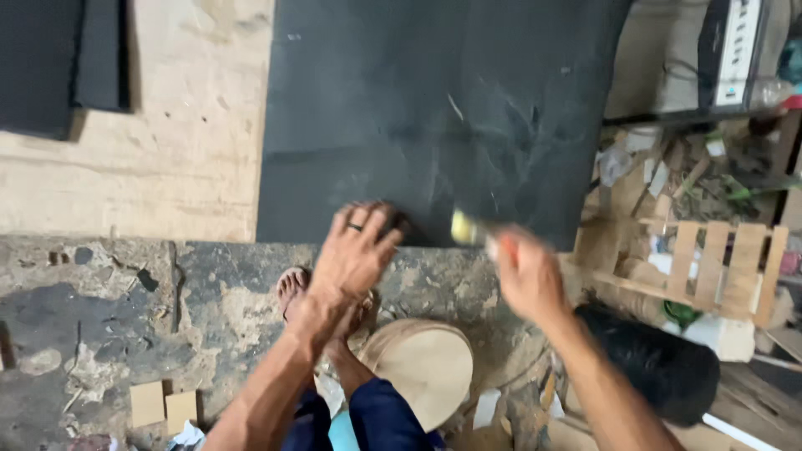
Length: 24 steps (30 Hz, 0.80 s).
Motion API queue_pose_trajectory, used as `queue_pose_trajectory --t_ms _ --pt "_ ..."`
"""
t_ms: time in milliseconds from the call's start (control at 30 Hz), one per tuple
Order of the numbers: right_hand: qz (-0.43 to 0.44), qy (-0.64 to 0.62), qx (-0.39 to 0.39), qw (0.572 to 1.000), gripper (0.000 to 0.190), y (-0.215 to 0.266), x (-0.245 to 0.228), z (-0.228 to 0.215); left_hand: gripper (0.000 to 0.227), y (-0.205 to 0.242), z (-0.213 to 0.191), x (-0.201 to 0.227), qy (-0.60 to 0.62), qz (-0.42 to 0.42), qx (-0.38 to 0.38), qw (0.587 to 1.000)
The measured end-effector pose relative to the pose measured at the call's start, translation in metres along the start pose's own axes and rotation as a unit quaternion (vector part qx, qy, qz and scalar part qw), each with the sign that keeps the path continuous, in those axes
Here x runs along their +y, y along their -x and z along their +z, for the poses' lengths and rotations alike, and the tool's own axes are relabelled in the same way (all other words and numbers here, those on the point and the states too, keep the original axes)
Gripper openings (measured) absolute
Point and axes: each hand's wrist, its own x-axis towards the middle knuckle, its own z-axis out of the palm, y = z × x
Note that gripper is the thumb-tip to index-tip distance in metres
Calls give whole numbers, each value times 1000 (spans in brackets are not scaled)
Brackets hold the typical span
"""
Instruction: The person applies a yellow substance to a black sheet using a small scraper. The person spreads the substance across the surface of multiple black sheets, handling them one at a time.
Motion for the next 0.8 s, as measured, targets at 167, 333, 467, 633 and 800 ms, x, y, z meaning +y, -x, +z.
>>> queue_pose_trajectory --t_ms 167,333,467,633,800 --pt "-89 93 182 975 33 -54 18 57 18 19 -7 -21 -34 -1 3 999" --pt "456 -127 94 876 39 -33 -46 18 14 17 -6 -32 3 -18 17 1000" --pt "540 -262 151 785 36 -114 -81 15 13 21 -7 -31 24 -27 29 999" --pt "533 -312 236 751 36 -213 -7 27 13 22 -5 -34 39 -37 15 998" --pt "413 -206 101 881 46 -223 -42 -22 11 30 0 -37 56 -51 17 997"
